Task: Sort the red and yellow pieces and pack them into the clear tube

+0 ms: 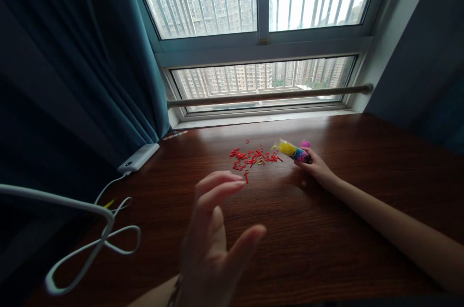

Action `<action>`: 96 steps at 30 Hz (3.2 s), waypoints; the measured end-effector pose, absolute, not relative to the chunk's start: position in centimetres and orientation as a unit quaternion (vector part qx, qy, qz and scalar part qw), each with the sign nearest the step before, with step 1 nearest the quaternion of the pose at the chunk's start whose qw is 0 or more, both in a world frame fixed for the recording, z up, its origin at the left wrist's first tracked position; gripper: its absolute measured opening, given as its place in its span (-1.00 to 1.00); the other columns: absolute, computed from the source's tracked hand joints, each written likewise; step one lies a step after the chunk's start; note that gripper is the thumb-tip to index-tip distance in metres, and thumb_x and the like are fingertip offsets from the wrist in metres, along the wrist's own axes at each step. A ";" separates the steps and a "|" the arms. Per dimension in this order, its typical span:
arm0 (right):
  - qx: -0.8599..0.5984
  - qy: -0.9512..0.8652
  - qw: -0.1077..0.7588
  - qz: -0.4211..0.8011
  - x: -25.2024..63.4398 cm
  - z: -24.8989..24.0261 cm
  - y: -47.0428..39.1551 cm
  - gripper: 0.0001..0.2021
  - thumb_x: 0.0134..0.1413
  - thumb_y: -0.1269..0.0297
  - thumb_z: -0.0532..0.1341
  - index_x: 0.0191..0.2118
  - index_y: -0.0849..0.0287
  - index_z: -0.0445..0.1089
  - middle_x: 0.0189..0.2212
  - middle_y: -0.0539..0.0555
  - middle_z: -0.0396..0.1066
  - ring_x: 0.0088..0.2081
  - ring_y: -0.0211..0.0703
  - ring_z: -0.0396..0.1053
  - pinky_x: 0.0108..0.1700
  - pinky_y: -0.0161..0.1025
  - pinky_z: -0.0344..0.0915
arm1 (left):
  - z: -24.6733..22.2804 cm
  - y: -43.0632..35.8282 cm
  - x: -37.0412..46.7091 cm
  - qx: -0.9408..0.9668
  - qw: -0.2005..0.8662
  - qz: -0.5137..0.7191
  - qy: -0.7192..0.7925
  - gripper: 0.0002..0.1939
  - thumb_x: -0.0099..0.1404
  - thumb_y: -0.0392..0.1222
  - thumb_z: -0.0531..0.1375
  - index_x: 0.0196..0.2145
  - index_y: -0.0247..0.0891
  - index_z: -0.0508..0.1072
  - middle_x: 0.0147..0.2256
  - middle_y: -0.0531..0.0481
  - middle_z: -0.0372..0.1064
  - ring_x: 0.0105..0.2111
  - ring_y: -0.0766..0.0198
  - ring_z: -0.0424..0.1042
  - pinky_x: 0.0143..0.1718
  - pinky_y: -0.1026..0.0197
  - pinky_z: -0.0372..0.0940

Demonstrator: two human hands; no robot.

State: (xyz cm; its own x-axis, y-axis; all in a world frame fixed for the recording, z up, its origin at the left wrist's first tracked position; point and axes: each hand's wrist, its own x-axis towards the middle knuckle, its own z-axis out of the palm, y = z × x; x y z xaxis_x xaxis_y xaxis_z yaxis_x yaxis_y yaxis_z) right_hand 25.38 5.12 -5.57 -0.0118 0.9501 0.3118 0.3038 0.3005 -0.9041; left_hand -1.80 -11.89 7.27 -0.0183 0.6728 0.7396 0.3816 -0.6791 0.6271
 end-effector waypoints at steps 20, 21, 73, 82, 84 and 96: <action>-0.433 -0.582 0.488 0.485 24.8 -4.2 2.4 -0.58 -0.29 0.16 0.35 -0.22 0.18 0.34 -0.26 0.09 0.44 -0.21 -0.02 0.40 -0.11 -0.09 0.28 | -2.7 8.9 0.0 0.846 0.024 0.161 0.508 -0.90 0.15 -0.22 0.13 -0.46 -0.24 0.43 -0.34 -0.08 0.37 -0.24 0.11 0.26 -0.18 0.04 0.12; -0.440 -0.594 0.483 0.470 24.9 -4.3 2.4 -0.57 -0.29 0.16 0.35 -0.22 0.18 0.34 -0.27 0.08 0.44 -0.22 -0.02 0.40 -0.12 -0.10 0.29 | -2.3 9.2 0.1 0.848 0.028 0.164 0.503 -0.90 0.15 -0.23 0.13 -0.47 -0.25 0.42 -0.34 -0.08 0.37 -0.24 0.12 0.26 -0.17 0.04 0.12; -0.496 -0.649 0.449 0.363 25.2 -4.9 2.6 -0.51 -0.31 0.11 0.33 -0.15 0.19 0.39 -0.41 0.03 0.44 -0.47 -0.17 0.36 -0.45 -0.31 0.28 | 5.7 7.6 6.1 0.816 0.246 0.412 0.323 -0.74 0.08 -0.07 0.21 -0.35 -0.32 0.48 -0.32 -0.08 0.41 -0.30 0.26 0.38 -0.28 0.24 0.28; -0.483 -0.639 0.445 0.400 25.2 -5.0 2.7 -0.48 -0.30 0.11 0.34 -0.13 0.23 0.36 -0.36 0.05 0.45 -0.42 -0.13 0.39 -0.38 -0.27 0.31 | 5.5 6.8 5.8 0.859 0.217 0.358 0.296 -0.71 0.27 -0.09 0.00 -0.19 -0.31 0.39 -0.32 -0.08 0.44 -0.30 0.26 0.41 -0.25 0.23 0.27; -0.479 -0.638 0.447 0.404 25.2 -5.0 2.6 -0.49 -0.29 0.11 0.34 -0.13 0.23 0.36 -0.35 0.06 0.45 -0.41 -0.12 0.40 -0.37 -0.27 0.32 | 5.3 6.5 6.0 0.883 0.173 0.322 0.293 -0.69 0.29 -0.10 -0.03 -0.12 -0.28 0.35 -0.29 -0.08 0.44 -0.27 0.24 0.40 -0.20 0.19 0.25; -0.604 -0.605 0.487 0.178 28.2 -6.0 4.9 -0.55 -0.30 0.05 0.31 -0.24 0.22 0.40 -0.28 0.14 0.36 -0.35 -0.09 0.37 -0.31 -0.19 0.32 | 3.2 6.9 1.9 0.811 0.168 0.442 0.344 -0.72 0.26 -0.09 0.01 -0.28 -0.29 0.43 -0.30 -0.08 0.45 -0.26 0.24 0.41 -0.17 0.20 0.26</action>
